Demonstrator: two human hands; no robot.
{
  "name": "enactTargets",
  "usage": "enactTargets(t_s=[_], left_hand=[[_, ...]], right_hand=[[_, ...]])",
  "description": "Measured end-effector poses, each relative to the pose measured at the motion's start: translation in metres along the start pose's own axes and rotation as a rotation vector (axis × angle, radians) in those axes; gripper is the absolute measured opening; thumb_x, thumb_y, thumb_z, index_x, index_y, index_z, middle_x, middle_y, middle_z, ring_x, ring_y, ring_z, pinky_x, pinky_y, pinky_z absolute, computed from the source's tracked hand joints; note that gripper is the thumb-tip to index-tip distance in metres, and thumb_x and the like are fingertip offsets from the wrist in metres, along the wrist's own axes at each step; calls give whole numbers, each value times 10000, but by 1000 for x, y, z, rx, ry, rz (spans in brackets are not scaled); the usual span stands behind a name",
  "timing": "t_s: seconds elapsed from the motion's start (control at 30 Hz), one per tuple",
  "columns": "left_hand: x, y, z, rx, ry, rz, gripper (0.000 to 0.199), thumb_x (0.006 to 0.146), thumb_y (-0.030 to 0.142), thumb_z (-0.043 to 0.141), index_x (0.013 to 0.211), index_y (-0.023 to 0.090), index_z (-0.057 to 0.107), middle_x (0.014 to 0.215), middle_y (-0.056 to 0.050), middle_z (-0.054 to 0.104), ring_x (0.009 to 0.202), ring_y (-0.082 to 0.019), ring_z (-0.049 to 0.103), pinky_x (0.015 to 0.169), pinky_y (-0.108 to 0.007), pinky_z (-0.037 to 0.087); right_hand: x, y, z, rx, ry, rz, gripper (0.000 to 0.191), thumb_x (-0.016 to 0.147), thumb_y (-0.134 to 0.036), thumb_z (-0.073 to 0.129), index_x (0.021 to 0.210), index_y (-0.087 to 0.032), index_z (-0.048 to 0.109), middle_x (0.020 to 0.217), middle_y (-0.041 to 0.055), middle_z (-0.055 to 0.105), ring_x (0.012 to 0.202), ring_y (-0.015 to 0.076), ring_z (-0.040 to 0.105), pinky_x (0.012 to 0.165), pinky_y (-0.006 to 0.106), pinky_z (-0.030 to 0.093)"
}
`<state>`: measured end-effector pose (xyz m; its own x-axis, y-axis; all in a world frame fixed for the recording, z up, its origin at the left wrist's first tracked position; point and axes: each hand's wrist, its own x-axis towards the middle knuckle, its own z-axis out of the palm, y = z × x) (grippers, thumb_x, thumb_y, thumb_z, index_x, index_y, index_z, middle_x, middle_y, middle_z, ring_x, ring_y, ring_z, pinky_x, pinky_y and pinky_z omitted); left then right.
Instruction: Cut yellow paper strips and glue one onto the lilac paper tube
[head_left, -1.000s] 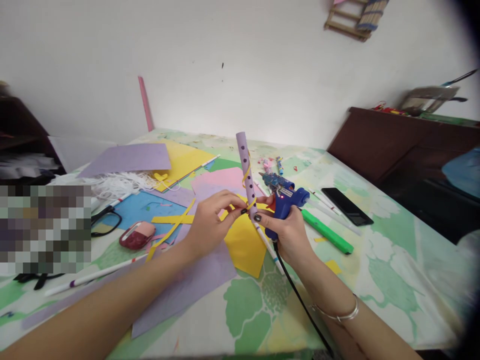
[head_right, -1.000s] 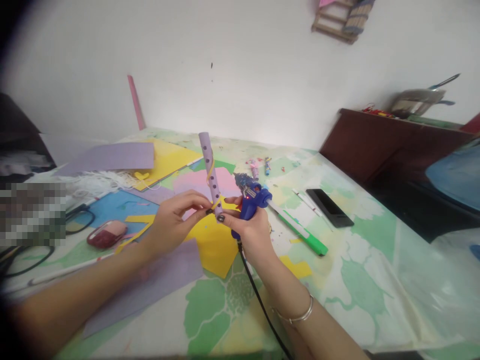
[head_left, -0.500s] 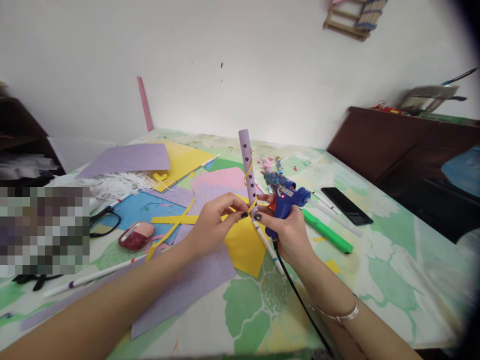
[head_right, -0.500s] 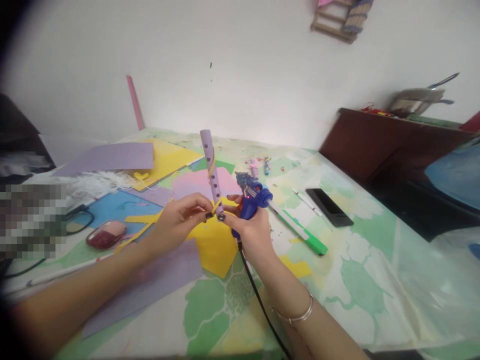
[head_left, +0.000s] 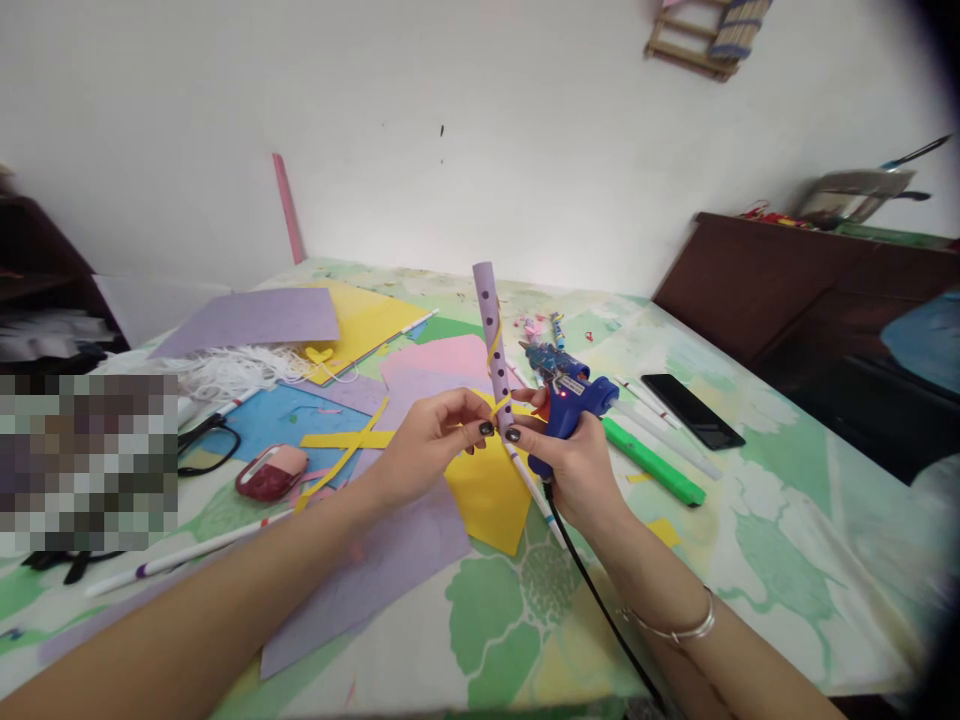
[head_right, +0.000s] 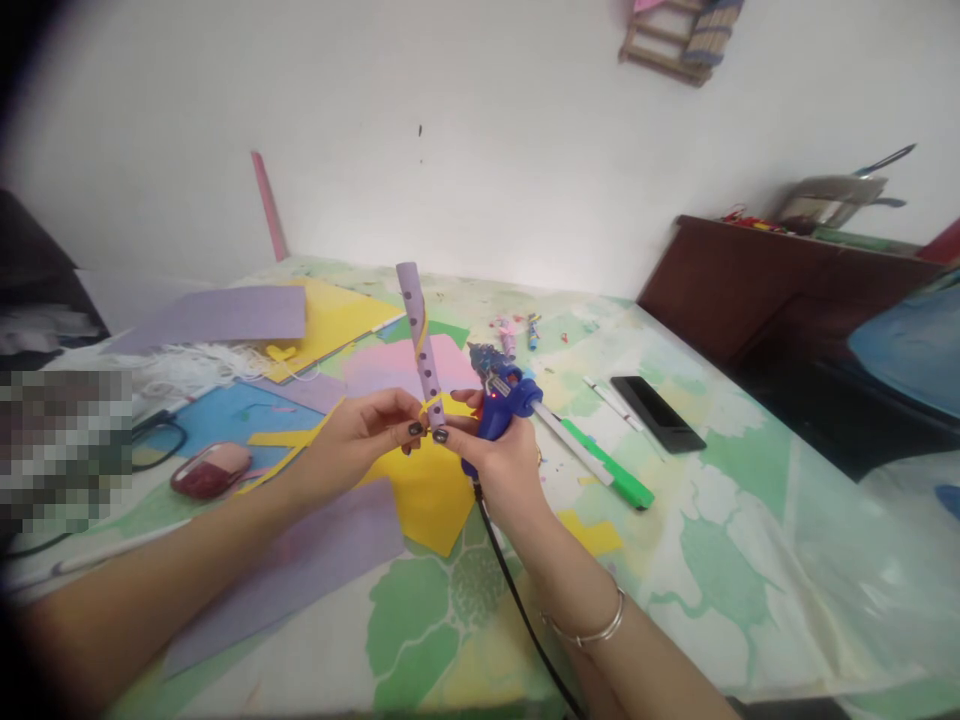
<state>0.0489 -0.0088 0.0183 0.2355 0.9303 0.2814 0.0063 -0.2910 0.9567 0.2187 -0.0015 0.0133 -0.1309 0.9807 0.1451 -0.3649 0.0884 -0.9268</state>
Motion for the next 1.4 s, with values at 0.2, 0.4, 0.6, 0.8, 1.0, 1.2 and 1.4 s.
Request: enactTargets(t_s=[0.2,0.4,0.6,0.8,1.0,1.2,1.4], left_hand=[[-2,-1,2,50,69,63,45,819,182,595,816,140,612,729,2,610,657,-96,577,629,-223,470],[-3,0,4,52,104,89,42,821,163,586,827,147,625,770,-12,639,695,-107,607,682,-237,500],[-5,-1,7,79,143,119,32,817,154,600,806,155,630,749,-1,641,704,-99,620,681,-213,505],[-7,-7,11,72,212,156,10,807,176,638,805,168,632,765,4,655,720,-100,627,703,-207,520],[-10,-6,14,87,239,148,33,794,186,656,816,162,662,790,-17,691,745,-118,655,735,-225,540],[-12,-4,18,88,226,159,78,777,169,671,850,148,656,848,-43,696,792,-137,672,793,-255,555],[-15,2,21,40,187,201,168,777,159,686,930,148,616,869,-41,655,801,-136,640,790,-260,541]], right_hand=[[0,0,1,-9,-12,-16,474,532,-175,860,861,-213,520,1055,39,644,776,204,713,743,336,560],[0,2,0,-17,-24,-22,464,550,-142,847,877,-214,527,1054,31,649,782,205,713,711,315,550],[0,1,1,-24,-16,-8,464,527,-112,844,872,-212,551,905,5,696,738,189,710,700,304,540],[0,1,2,-13,27,-7,483,491,-112,854,869,-206,567,895,-12,681,745,182,706,697,293,536],[0,2,2,-53,19,-4,460,523,-154,853,878,-210,567,831,-3,699,745,188,699,658,285,519],[0,0,1,-38,34,-3,483,492,-151,864,866,-209,564,809,-4,715,751,199,706,651,278,510],[1,-1,2,-41,19,15,482,501,-172,863,881,-207,570,793,8,728,737,205,707,670,297,521]])
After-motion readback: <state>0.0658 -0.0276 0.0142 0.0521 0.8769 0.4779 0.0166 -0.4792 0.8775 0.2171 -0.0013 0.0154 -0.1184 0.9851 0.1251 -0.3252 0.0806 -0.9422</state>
